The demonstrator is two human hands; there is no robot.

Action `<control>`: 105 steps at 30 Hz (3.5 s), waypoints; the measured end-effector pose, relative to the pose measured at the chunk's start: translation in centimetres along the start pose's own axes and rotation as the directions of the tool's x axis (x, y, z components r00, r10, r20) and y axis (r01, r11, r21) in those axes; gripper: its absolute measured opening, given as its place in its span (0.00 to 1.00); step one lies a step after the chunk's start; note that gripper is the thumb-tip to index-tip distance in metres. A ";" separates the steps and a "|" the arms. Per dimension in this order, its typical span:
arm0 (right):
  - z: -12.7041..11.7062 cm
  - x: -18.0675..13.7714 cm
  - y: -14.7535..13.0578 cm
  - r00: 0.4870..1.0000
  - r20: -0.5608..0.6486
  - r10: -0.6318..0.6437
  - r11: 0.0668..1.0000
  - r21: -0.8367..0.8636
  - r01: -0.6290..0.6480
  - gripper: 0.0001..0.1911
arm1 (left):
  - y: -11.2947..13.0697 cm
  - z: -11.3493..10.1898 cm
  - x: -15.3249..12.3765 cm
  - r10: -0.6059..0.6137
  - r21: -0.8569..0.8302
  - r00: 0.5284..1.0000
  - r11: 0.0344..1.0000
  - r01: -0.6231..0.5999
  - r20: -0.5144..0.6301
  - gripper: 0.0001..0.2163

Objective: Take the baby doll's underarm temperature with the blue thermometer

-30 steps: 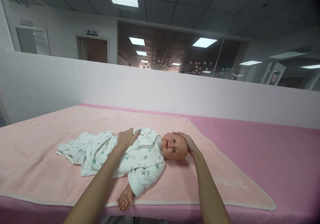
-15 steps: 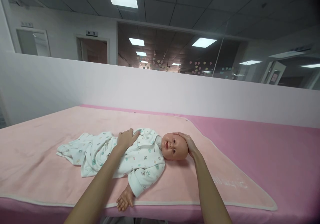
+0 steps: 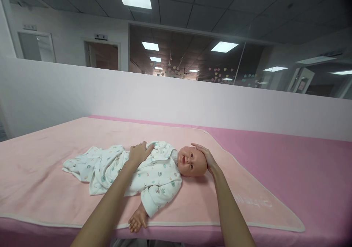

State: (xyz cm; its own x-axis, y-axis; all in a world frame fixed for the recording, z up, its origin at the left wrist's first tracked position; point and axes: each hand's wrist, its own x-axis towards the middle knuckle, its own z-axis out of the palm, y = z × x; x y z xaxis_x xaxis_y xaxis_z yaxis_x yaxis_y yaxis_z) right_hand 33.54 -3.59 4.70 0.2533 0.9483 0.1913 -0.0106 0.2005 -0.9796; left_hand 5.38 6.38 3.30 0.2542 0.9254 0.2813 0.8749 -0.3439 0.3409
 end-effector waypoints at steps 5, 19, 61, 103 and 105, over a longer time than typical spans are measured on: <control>-0.2 0.3 0.2 0.999 -0.036 0.021 0.999 0.037 -0.019 0.22 | 0.1 0.0 -0.1 -0.001 0.001 1.000 1.000 0.001 -0.007 0.27; -0.1 0.4 0.3 0.999 -0.042 0.004 1.000 0.001 -0.004 0.19 | 0.1 -0.1 -0.1 -0.012 0.005 1.000 1.000 0.012 0.009 0.27; 0.2 0.2 0.1 0.997 -0.075 0.005 1.000 0.025 -0.003 0.15 | 0.0 -0.1 -0.1 -0.002 -0.018 1.000 1.000 0.002 -0.006 0.28; 9.4 -2.3 2.8 0.388 0.490 -0.780 -0.109 -0.718 0.687 0.09 | 3.5 0.2 -1.1 0.380 -0.618 0.918 0.698 -0.362 -0.109 0.16; 10.5 -2.7 3.1 0.431 0.607 -0.667 -0.135 -0.668 0.732 0.10 | 3.2 0.3 -0.7 0.298 -0.656 0.945 0.688 -0.310 -0.134 0.19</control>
State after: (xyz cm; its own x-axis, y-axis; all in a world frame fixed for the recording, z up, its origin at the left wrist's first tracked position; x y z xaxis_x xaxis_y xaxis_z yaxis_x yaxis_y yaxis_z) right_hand 22.63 -2.89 1.77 -0.4708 0.4245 0.7734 0.8332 0.5022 0.2315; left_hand 8.16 4.66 3.95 0.4455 0.7509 0.4875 0.2532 -0.6280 0.7359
